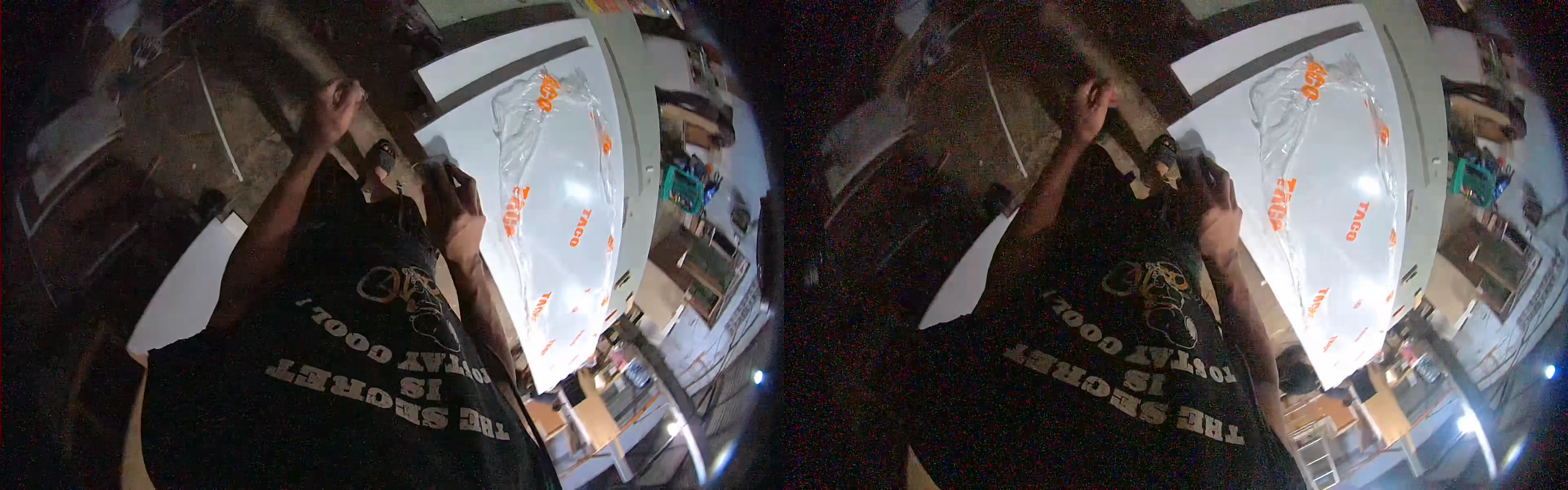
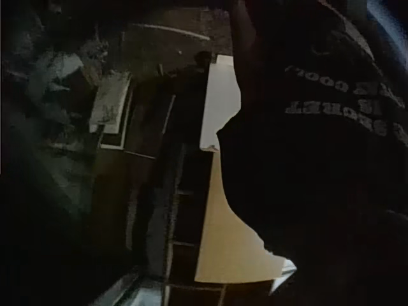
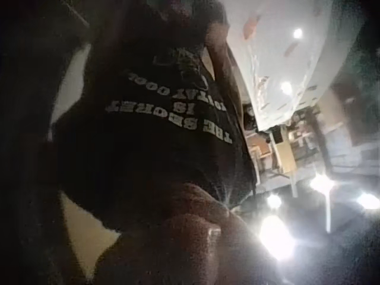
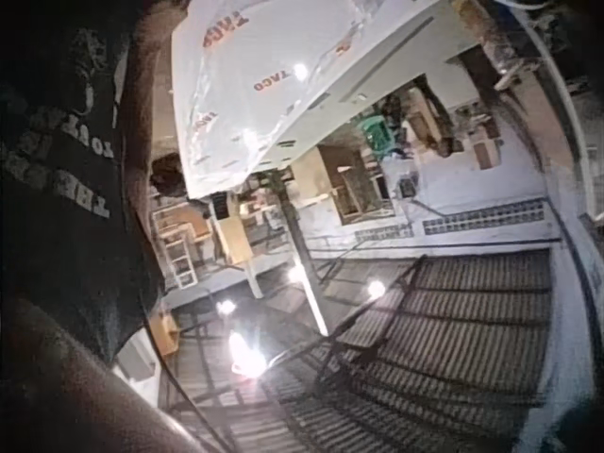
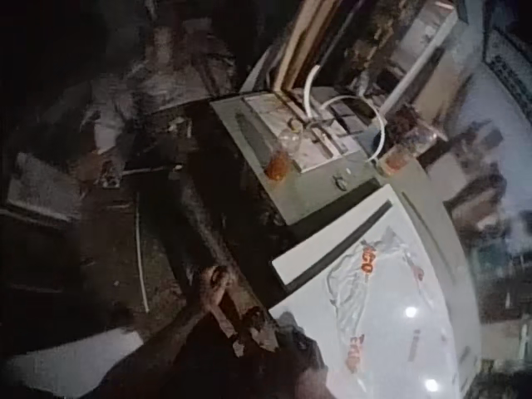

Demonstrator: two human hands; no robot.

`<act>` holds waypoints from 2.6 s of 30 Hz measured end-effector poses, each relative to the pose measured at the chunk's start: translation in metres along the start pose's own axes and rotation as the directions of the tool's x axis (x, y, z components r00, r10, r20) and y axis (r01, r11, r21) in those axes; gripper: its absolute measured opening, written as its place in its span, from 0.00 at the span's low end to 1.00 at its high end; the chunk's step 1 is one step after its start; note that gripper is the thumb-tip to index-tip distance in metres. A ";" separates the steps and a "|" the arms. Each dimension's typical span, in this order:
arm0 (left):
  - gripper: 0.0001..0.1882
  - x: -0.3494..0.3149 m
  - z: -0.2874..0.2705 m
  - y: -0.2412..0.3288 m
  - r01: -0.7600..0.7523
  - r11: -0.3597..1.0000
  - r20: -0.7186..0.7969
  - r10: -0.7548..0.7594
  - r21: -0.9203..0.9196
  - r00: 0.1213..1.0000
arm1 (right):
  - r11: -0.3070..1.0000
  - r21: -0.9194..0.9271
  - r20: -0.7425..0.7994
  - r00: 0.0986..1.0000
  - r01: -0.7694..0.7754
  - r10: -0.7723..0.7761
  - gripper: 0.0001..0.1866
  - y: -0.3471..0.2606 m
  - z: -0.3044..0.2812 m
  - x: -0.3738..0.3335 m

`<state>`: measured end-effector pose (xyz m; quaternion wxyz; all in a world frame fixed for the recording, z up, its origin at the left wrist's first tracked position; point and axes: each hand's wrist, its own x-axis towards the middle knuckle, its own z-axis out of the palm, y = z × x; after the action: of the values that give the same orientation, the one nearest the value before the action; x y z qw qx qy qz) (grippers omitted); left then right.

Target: The person applies a laminate sheet to a wooden board using a wooden block to press it down, then trims the excess material from the edges with a knife and a metal ruler.

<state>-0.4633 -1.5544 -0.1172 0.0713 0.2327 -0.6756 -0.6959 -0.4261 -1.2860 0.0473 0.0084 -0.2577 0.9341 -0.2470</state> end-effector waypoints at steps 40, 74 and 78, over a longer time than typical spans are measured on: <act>0.19 0.037 0.020 0.086 -0.028 0.991 0.880 -0.105 0.134 0.463 | 0.643 0.245 -0.500 0.473 -0.726 0.725 0.17 -0.067 0.009 0.017; 0.35 -0.133 0.104 0.111 -0.601 0.669 0.804 -0.009 -0.437 -0.595 | -0.125 0.526 -0.123 -0.221 -0.841 0.968 0.16 -0.199 0.174 -0.254; 0.25 -0.104 0.128 0.140 -0.821 0.427 0.901 0.371 -0.379 -0.224 | -0.247 0.545 -0.062 -0.332 -0.801 0.941 0.19 -0.246 0.184 -0.293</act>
<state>-0.4559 -1.4057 0.0402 -0.0577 -0.6049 -0.6914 -0.3908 -0.0281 -1.4113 -0.0326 -0.0004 0.6443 0.6914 -0.3269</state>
